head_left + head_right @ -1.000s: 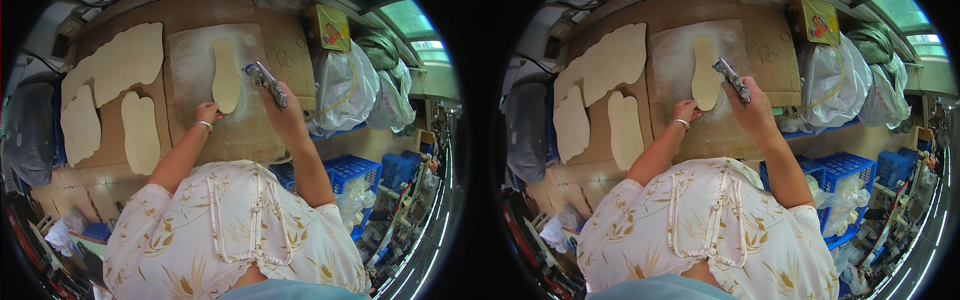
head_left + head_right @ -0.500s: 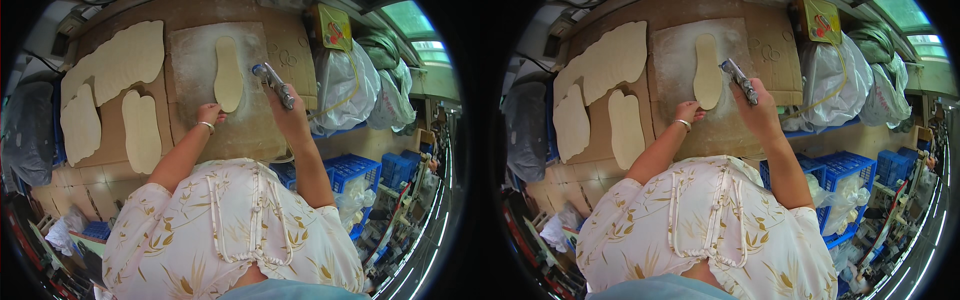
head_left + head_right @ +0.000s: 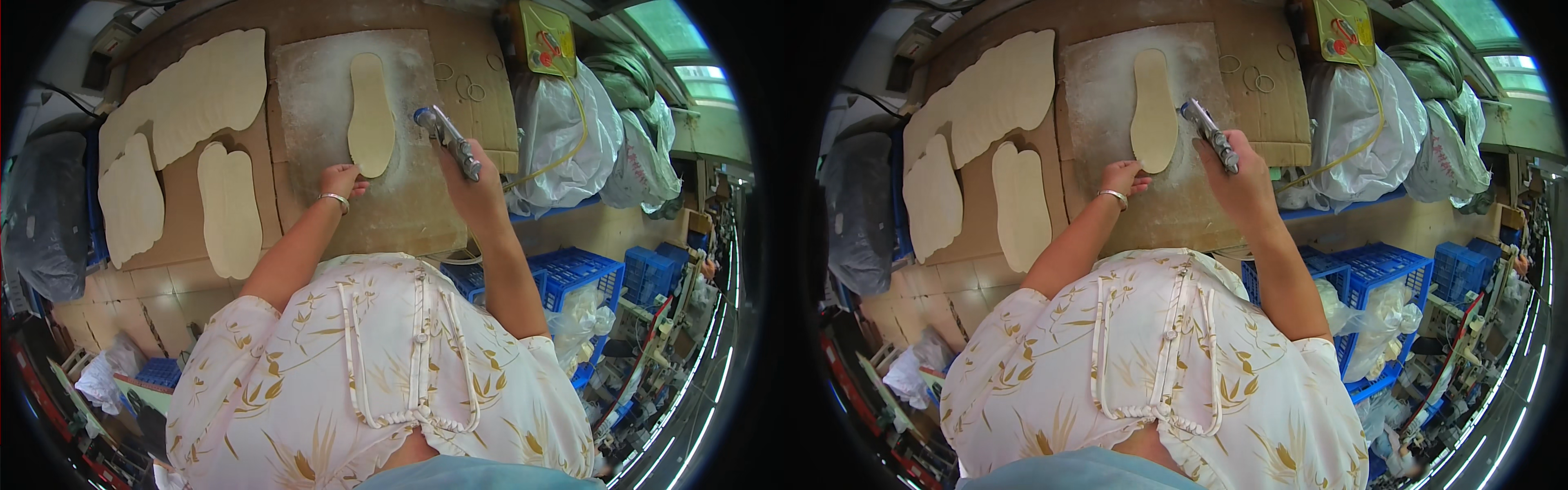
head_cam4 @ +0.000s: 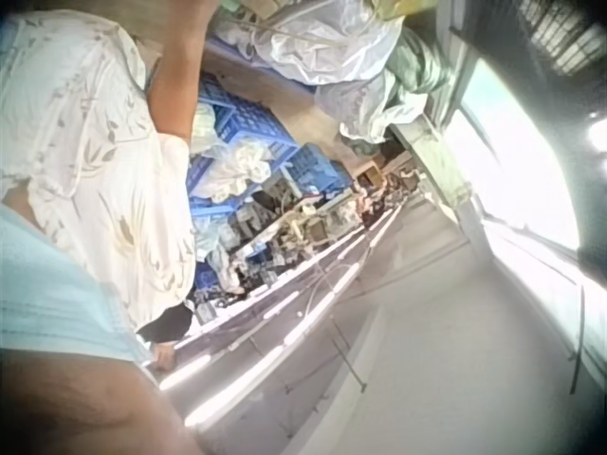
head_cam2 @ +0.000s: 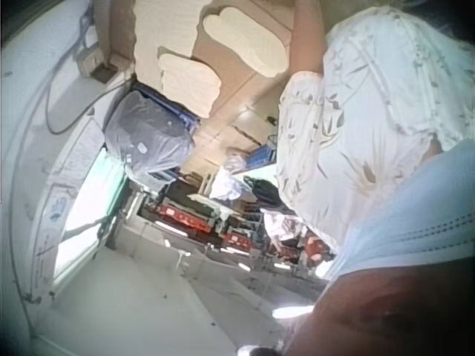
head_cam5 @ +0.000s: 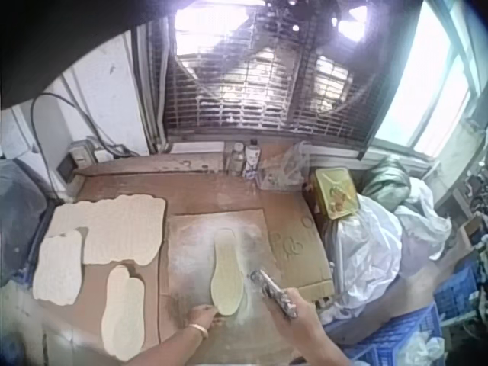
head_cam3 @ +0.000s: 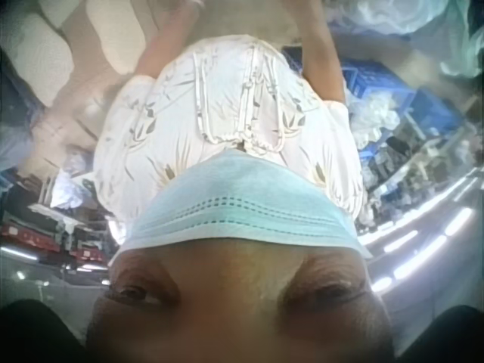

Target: Apply adhesive to shoe insoles using a spray gun.

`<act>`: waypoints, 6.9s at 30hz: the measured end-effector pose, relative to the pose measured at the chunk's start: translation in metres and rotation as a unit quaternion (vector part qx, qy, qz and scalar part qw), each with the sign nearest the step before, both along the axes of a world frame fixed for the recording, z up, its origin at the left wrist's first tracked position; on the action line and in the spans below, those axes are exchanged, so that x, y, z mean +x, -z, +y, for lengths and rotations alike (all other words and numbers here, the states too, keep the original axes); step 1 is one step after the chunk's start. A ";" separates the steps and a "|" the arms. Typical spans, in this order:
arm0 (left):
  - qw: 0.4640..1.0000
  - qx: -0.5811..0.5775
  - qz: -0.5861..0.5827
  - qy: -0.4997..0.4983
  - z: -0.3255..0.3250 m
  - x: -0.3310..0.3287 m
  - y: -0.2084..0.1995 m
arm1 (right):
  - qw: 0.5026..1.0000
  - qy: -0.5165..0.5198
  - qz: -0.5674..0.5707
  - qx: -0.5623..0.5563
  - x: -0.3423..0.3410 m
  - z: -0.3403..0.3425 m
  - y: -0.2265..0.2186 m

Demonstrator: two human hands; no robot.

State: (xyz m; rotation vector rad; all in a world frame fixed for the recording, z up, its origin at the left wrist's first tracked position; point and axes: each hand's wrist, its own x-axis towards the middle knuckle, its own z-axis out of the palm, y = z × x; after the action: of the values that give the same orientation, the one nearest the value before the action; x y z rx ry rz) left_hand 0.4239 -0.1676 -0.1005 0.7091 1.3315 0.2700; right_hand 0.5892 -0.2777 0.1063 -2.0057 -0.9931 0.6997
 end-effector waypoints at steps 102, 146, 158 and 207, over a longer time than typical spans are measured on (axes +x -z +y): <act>1.000 -0.023 -0.007 -0.004 -0.021 -0.001 0.005 | 0.995 -0.070 0.053 -0.044 -0.014 -0.087 -0.006; 0.999 -0.026 -0.008 -0.022 -0.024 -0.003 0.003 | 0.996 -0.049 0.024 -0.073 0.001 -0.092 -0.012; 1.000 -0.028 -0.008 -0.013 -0.023 -0.003 0.005 | 0.993 -0.061 0.043 -0.091 -0.002 -0.081 -0.016; 0.964 0.162 -0.196 -0.081 0.049 -0.019 -0.148 | 0.989 0.003 0.145 0.043 0.020 -0.069 -0.006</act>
State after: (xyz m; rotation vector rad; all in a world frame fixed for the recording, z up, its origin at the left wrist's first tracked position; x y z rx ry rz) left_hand 0.4050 -0.1182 0.0470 0.7726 0.9737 0.7351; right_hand 0.6088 -0.3469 0.1123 -1.7703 -0.8300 0.9003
